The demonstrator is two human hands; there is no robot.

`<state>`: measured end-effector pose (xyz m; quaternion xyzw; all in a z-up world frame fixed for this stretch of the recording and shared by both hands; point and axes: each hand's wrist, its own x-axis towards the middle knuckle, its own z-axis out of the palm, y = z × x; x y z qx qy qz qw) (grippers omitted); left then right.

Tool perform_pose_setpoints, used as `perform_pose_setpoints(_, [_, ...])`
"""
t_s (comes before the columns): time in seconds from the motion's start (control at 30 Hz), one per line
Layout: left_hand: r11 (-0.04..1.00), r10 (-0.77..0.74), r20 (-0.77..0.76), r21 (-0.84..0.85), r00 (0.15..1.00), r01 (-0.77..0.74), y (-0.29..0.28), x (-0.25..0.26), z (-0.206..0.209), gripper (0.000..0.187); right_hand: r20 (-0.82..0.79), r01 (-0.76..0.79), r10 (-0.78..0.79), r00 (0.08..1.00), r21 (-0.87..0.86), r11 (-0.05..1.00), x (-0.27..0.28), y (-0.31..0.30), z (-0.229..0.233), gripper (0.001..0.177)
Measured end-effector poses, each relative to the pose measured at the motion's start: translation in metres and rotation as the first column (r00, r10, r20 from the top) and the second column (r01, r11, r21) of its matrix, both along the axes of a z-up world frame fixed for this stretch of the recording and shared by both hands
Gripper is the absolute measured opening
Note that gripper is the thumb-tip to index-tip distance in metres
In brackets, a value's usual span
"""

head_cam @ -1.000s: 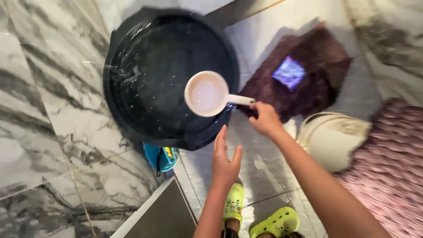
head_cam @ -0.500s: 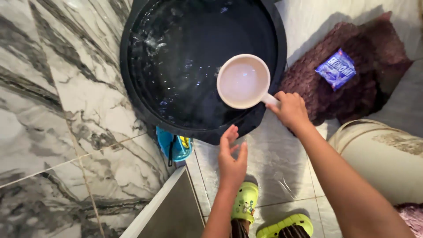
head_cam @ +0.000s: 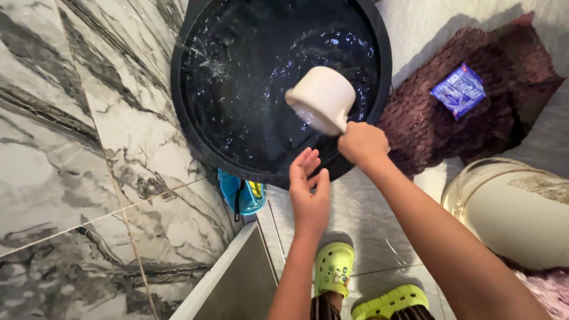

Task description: The person is scrubbing and rinsing brown floor mats in a bathroom using a brush, soap, and water from a bucket.

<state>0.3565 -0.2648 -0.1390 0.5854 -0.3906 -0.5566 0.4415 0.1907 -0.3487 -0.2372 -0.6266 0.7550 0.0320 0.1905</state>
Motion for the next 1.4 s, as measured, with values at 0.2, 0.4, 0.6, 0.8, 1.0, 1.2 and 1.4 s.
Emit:
perform_pose_setpoints(0.2, [0.98, -0.197, -0.185, -0.026, 0.963, 0.196, 0.036, 0.007, -0.037, 0.028, 0.686, 0.334, -0.629, 0.366, 0.534, 0.777, -0.036, 0.031, 0.019, 0.017])
perform_pose_setpoints(0.4, [0.731, -0.589, -0.263, 0.23, 0.764, 0.643, 0.071, -0.029, 0.013, 0.03, 0.843, 0.365, -0.482, 0.239, 0.382, 0.849, -0.093, 0.095, 0.125, 0.024])
perform_pose_setpoints(0.6, [0.65, -0.725, -0.127, 0.199, 0.677, 0.734, 0.077, -0.159, 0.075, 0.03, 0.884, 0.495, -0.379, 0.275, 0.208, 0.843, -0.201, 0.184, 0.22, 0.019])
perform_pose_setpoints(0.8, [0.624, -0.721, -0.314, 0.092, 0.617, 0.776, 0.103, -0.315, 0.096, 0.02, 0.907, 0.617, -0.152, 0.393, -0.137, 0.775, -0.295, 0.259, 0.261, 0.03])
perform_pose_setpoints(1.0, [0.565, -0.793, -0.142, 0.195, 0.593, 0.802, 0.13, -0.428, 0.135, 0.029, 0.921, 0.875, -0.283, 0.268, -0.11, 0.472, -0.352, 0.308, 0.275, 0.019])
perform_pose_setpoints(1.2, [0.539, -0.838, -0.009, 0.147, 0.546, 0.829, 0.154, -0.489, 0.152, 0.031, 0.981, 0.954, -0.153, 0.118, -0.069, 0.29, -0.392, 0.34, 0.285, 0.012])
perform_pose_setpoints(1.4, [0.511, -0.84, 0.335, 0.222, 0.428, 0.83, 0.186, -0.55, 0.169, 0.016, 0.946, 0.961, -0.194, 0.258, -0.23, 0.156, -0.442, 0.395, 0.263, 0.013])
